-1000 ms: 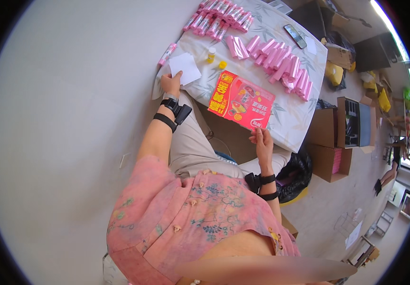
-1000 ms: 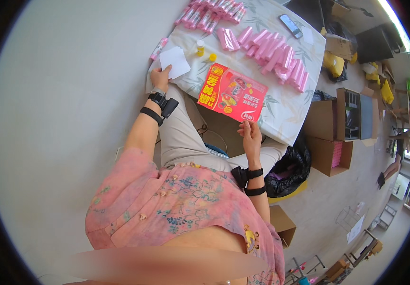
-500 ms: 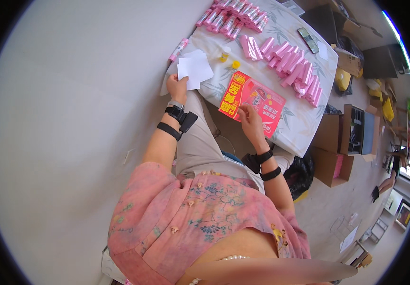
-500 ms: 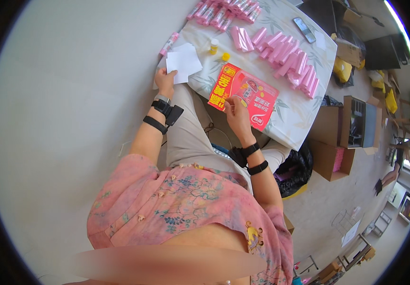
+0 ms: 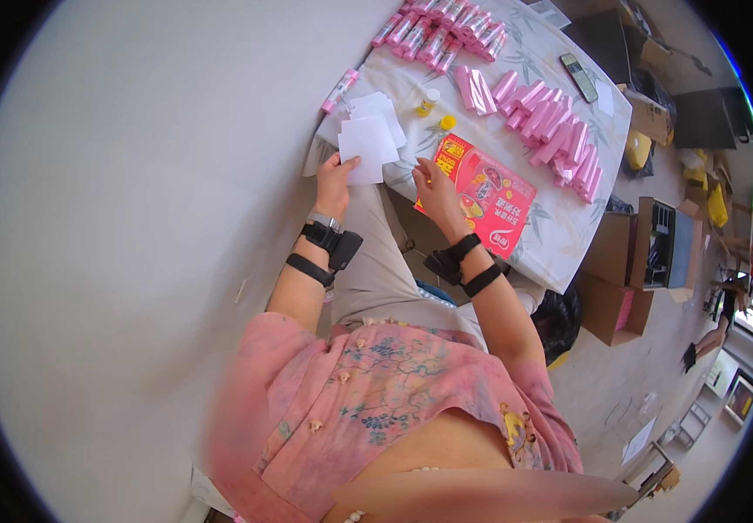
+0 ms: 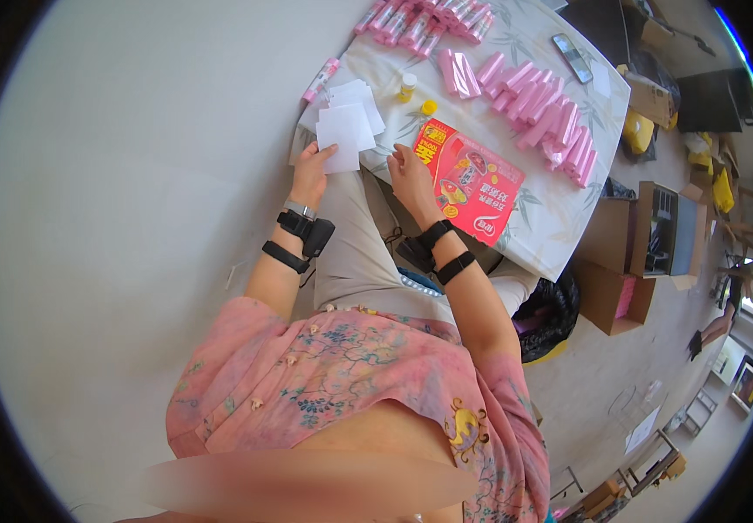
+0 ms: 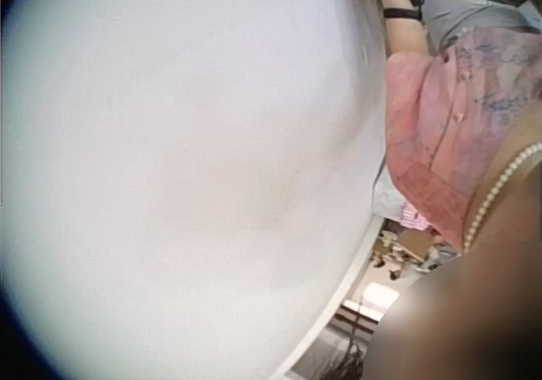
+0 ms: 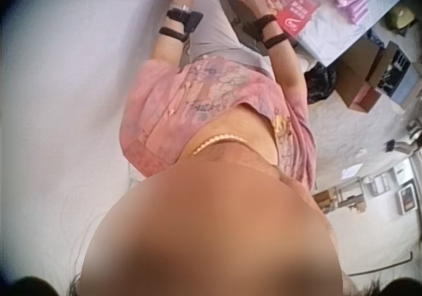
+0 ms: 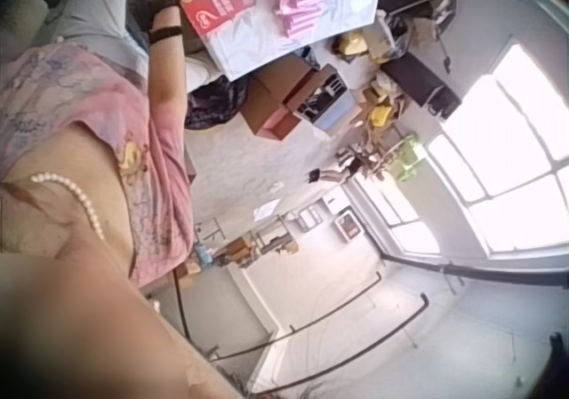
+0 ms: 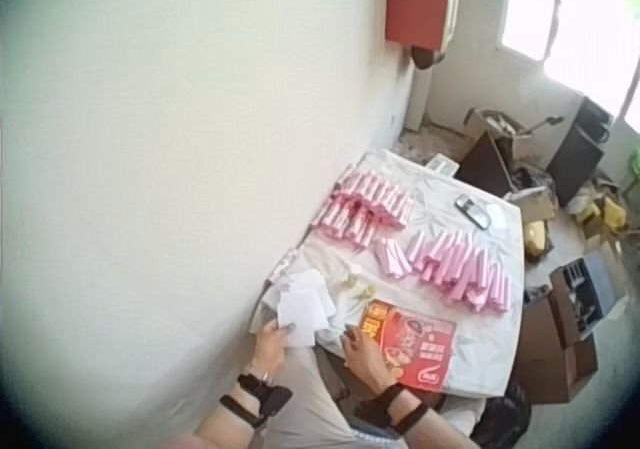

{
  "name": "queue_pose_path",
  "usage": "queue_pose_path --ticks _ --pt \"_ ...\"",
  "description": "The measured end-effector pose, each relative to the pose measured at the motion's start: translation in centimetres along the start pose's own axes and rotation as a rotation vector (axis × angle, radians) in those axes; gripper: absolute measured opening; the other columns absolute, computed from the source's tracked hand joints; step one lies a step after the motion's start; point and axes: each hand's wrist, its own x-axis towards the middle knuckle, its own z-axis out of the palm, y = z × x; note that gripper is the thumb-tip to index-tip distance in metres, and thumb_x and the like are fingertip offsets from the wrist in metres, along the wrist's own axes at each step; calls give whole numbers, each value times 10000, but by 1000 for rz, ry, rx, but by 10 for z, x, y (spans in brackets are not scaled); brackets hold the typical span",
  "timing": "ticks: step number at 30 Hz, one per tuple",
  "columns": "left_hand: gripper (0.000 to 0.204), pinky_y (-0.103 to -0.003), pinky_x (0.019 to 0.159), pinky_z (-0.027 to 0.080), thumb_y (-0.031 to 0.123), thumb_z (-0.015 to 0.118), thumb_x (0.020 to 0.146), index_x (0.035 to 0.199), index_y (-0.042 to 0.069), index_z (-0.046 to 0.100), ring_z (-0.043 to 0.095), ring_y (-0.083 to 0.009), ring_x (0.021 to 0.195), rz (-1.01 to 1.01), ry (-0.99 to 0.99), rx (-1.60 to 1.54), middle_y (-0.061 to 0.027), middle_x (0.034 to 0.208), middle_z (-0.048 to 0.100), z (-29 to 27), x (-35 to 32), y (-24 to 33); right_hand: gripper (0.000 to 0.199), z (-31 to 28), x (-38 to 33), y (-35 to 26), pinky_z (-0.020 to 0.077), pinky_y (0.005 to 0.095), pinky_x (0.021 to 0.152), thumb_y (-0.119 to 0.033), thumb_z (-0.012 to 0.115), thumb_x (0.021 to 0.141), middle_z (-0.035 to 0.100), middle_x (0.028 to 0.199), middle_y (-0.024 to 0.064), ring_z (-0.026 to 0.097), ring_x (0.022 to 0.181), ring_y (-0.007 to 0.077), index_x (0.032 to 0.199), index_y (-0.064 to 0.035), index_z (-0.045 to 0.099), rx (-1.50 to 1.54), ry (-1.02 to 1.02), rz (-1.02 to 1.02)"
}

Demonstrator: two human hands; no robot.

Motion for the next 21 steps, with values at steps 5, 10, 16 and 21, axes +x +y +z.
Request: queue_pose_path --ticks 5,10,16,21 --pt "308 -328 968 510 17 681 901 1203 3 622 648 -176 1076 -77 -116 -39 -78 1156 688 12 -12 -1 391 18 30 24 539 309 857 -231 550 1043 700 1082 130 678 996 187 1325 40 567 326 -95 251" --pt "331 -328 976 513 25 673 912 1238 13 615 646 -171 1090 -120 -161 -36 -75 1185 676 18 -28 1 325 21 32 5 515 289 800 -183 556 1031 703 1016 94 643 911 131 1244 56 611 352 -59 248" --pt "355 -269 916 510 11 669 916 1263 -30 603 631 -118 1034 57 -152 8 -58 1145 683 41 -41 -1 239 19 21 -9 484 274 734 -137 550 1025 671 904 42 578 800 95 1162 38 638 498 23 147" --pt "335 -229 867 511 30 688 918 1239 -41 622 628 -84 971 174 -128 137 -42 1143 678 60 -49 -5 220 10 13 -18 462 234 689 -129 551 1027 633 890 15 526 740 73 1161 25 631 609 54 259"
